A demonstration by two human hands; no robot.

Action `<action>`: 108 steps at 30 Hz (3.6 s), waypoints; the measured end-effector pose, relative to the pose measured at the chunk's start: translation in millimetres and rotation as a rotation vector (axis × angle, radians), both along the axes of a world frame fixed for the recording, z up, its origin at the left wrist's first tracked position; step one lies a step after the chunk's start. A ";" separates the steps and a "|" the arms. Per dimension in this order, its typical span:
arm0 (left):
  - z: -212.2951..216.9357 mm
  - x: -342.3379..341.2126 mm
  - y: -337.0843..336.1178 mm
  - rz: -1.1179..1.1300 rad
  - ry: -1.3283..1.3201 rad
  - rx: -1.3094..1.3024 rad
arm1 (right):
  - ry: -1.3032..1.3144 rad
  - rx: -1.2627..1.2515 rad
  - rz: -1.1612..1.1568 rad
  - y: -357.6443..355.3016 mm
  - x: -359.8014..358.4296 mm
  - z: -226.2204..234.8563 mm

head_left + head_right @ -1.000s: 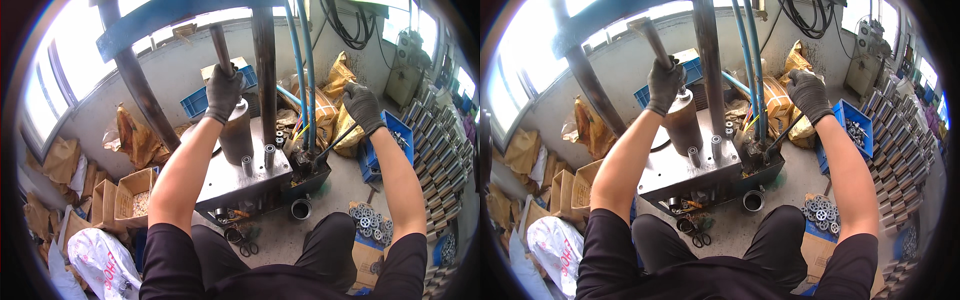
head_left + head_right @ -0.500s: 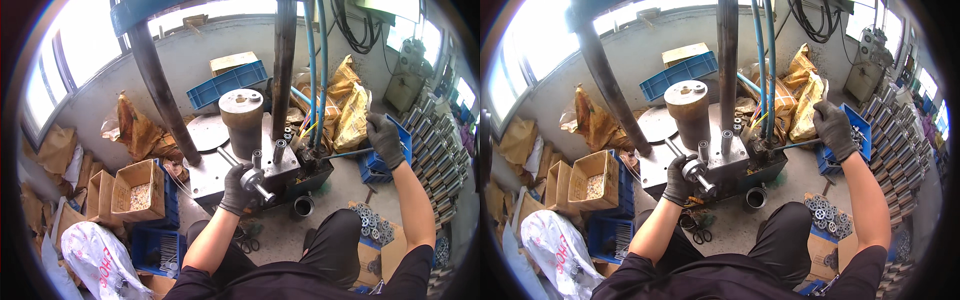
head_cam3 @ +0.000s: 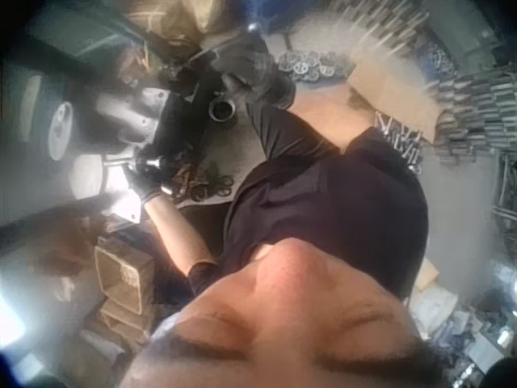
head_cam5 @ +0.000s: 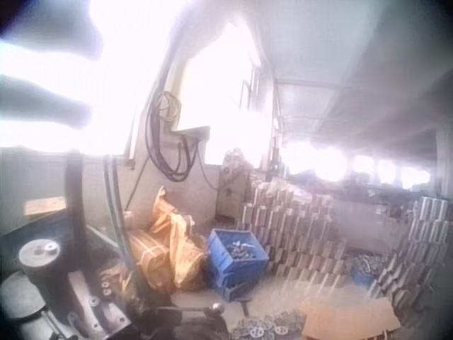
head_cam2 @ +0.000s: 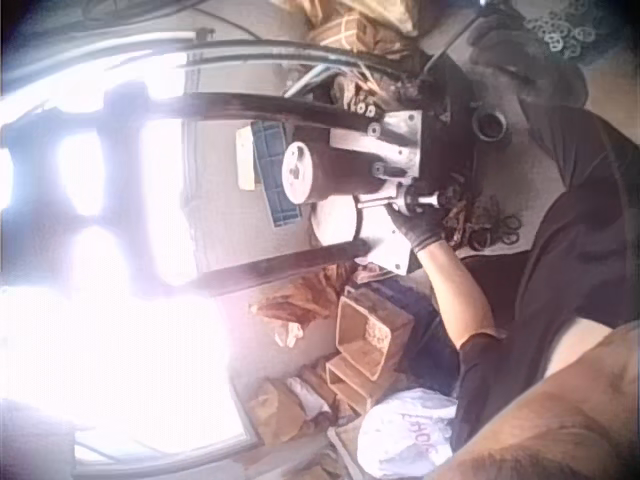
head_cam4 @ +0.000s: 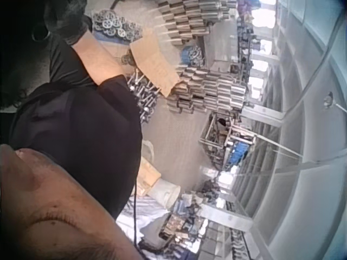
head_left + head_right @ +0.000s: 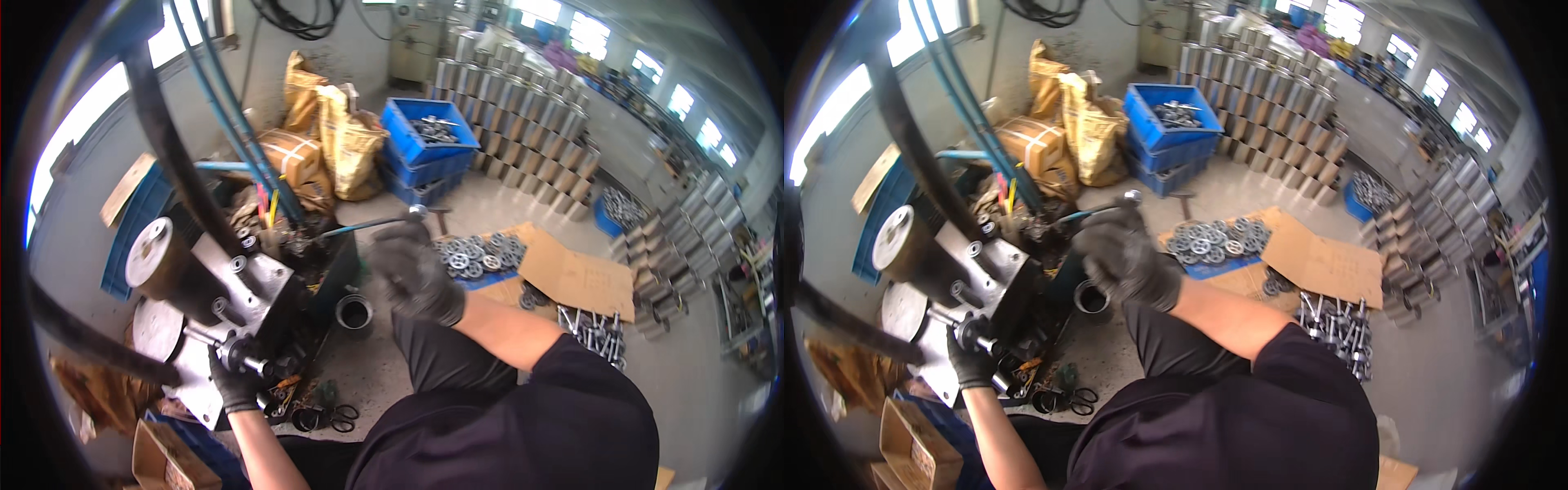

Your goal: The person assembles metal shafts by fitting bearings and disks onto them, pressing the components together using a press machine, placing the finished assemblies onto the floor, and sliding plastic sleeves onto shafts.

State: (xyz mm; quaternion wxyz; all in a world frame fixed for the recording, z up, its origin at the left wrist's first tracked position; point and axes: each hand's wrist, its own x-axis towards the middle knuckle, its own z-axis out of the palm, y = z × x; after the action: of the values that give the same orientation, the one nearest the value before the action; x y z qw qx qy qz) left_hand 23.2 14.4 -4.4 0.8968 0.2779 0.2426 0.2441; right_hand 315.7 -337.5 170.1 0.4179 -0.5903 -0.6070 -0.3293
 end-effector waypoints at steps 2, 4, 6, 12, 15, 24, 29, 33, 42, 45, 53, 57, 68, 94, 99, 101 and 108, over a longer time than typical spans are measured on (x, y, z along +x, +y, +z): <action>6.8 9.8 -16.2 0.063 0.057 -0.078 | 0.122 -0.007 0.107 8.2 -25.0 -28.0; 5.4 9.2 -32.6 -0.066 -0.009 0.025 | 0.336 -0.062 0.207 22.4 -47.7 -69.6; 12.3 11.4 -57.2 -0.131 -0.038 0.019 | 0.719 -0.284 0.293 36.9 -68.1 -119.3; 5.6 20.4 -112.2 -0.156 0.065 -0.117 | 1.210 -1.001 0.561 50.6 -95.3 -158.9; 27.8 38.1 -162.5 -0.032 0.231 0.131 | 2.139 -0.778 0.813 57.6 -115.2 -164.3; 40.9 53.3 -177.2 -0.252 0.035 0.933 | 1.931 -0.578 0.623 43.2 -79.5 -156.9; 26.4 61.0 -155.1 -0.146 0.279 1.225 | 2.022 -0.096 1.118 -45.9 -33.1 -69.4; 26.0 60.0 -155.1 -0.206 0.325 1.167 | 1.739 -0.083 0.683 -155.7 29.2 -36.2; 61.9 79.7 -192.5 -0.439 0.246 1.229 | 1.636 0.138 -0.674 -522.2 85.2 -54.7; 53.8 75.0 -190.2 -0.474 0.277 1.214 | 1.601 -0.011 -1.223 -631.7 69.2 -81.4; 47.1 55.4 -176.1 -0.533 0.405 1.275 | 1.846 0.384 -1.617 -735.7 -8.9 -223.9; -30.8 97.7 -186.5 -0.612 0.233 1.093 | 1.392 -0.226 -1.438 -936.1 -75.1 -244.0; 75.9 71.2 -179.8 -0.395 0.358 1.258 | 1.097 -1.000 -1.936 -755.0 70.0 -215.8; -256.6 -358.5 -477.5 1.000 1.215 -0.087 | 0.630 -1.283 0.415 129.2 119.8 -138.8; -314.6 -312.2 -526.7 0.624 1.444 -0.180 | 0.523 -1.860 0.275 127.2 133.9 -177.9; -316.3 -294.7 -515.7 0.402 1.484 -0.138 | 0.847 -1.642 0.278 119.5 130.4 -176.0; -331.2 -289.5 -444.1 0.165 1.439 0.120 | 0.718 -1.737 0.106 116.1 132.5 -168.7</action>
State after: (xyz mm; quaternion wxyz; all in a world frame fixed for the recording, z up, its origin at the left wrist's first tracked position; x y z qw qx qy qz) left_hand -266.3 -429.7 -335.6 0.4770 0.3991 0.7789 0.0806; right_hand 448.2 -221.4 1.3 0.0079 -0.7330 -0.5009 0.4601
